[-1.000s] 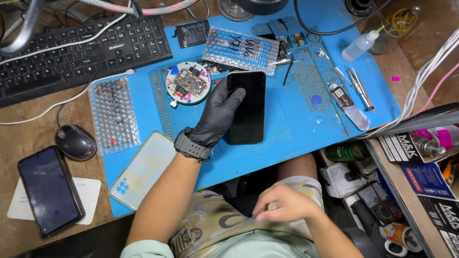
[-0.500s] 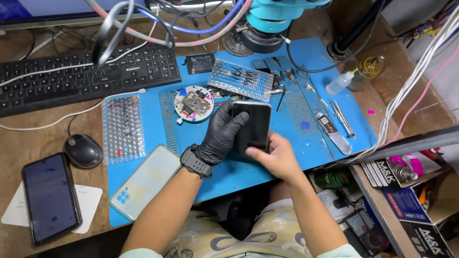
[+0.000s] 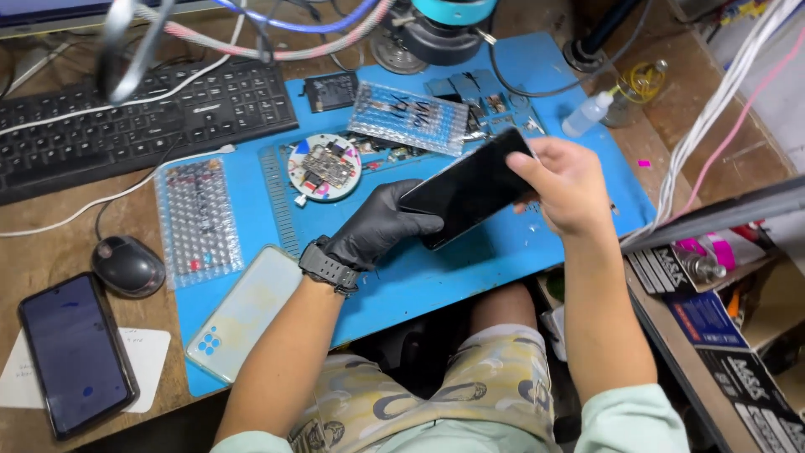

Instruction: The person removes a SIM card from a smartphone using a SIM ejector tool. They then use a small metal tool to pry and clean the edges of the phone's frame.

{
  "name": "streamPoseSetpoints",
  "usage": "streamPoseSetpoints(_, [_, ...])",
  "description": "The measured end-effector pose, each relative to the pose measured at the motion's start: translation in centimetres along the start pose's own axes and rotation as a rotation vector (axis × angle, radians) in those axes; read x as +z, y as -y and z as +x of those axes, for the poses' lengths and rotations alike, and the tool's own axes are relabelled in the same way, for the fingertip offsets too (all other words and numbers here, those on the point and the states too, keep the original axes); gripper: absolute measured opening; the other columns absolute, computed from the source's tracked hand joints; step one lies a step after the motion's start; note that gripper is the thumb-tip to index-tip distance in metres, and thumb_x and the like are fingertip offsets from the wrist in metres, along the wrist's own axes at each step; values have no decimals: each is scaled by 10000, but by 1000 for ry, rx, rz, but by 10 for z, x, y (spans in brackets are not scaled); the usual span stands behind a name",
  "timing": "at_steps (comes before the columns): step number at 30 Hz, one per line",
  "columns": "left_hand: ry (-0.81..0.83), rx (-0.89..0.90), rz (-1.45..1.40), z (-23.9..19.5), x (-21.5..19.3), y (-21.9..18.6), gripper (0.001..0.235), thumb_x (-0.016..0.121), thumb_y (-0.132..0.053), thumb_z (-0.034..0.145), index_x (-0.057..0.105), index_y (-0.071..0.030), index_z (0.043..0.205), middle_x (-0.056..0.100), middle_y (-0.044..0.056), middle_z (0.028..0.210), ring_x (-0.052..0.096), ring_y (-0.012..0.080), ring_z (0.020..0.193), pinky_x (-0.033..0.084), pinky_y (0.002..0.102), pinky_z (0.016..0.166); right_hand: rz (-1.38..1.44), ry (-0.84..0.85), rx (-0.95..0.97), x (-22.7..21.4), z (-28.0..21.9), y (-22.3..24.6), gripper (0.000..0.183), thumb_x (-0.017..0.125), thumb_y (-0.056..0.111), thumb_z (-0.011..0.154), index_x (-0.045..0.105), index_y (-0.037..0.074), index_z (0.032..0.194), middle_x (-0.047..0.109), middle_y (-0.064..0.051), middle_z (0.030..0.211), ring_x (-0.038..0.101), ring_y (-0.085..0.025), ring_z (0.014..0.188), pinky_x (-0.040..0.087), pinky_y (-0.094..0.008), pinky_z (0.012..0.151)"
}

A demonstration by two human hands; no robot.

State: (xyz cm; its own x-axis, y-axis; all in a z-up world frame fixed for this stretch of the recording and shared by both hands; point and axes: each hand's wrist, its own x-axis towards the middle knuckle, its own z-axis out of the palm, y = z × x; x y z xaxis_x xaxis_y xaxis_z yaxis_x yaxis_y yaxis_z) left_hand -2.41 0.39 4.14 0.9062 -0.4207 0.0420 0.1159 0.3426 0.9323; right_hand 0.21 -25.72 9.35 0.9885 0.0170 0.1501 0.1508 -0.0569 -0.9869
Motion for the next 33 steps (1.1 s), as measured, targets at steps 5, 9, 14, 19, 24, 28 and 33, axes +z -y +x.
streamPoseSetpoints(5, [69,-67,96,-4,0,6,315,885,-121,827,803,-86,1129,799,165,1100,736,294,1078,577,412,982,-157,166,21,44,15,37,196,853,108,867,743,-18,970,690,-134,656,645,-168,501,543,-266,390])
streamPoseSetpoints(9, [48,-104,43,-2,3,-3,310,714,-44,942,724,148,1186,765,220,1090,658,396,1177,471,365,1113,-142,284,10,71,22,15,202,853,61,814,783,30,1001,734,-92,682,610,-61,559,524,-195,454])
streamPoseSetpoints(14, [-188,44,198,13,-9,27,227,811,-190,938,789,-92,1141,794,165,1041,754,302,986,597,427,919,-121,136,-57,49,-19,-29,320,761,79,926,690,-17,1223,734,-155,824,676,-139,630,594,-248,536])
streamPoseSetpoints(19, [-329,166,195,19,-12,37,230,808,-214,955,779,-112,1160,795,126,1067,731,226,1025,596,410,950,-250,102,116,38,-62,-101,204,739,4,882,775,-32,1080,742,-147,742,645,-82,556,553,-250,471])
streamPoseSetpoints(24, [-333,143,302,21,-12,53,152,758,-198,976,783,-97,1088,789,163,963,759,319,932,619,480,863,-373,45,5,54,-61,-90,129,789,46,878,803,-6,995,745,-101,694,624,-54,587,532,-233,496])
streamPoseSetpoints(28, [-327,144,318,18,-10,45,163,720,-177,990,776,-67,1096,779,214,970,749,408,949,606,536,861,-459,86,-60,57,-55,-86,115,787,73,899,810,1,986,703,-89,611,615,-110,539,499,-230,449])
streamPoseSetpoints(33, [-297,292,402,14,1,38,143,735,-170,987,783,-43,1031,758,254,890,740,434,843,613,491,749,-419,74,-74,56,-49,-92,89,788,54,880,799,-9,941,669,-106,597,594,-107,574,479,-276,466])
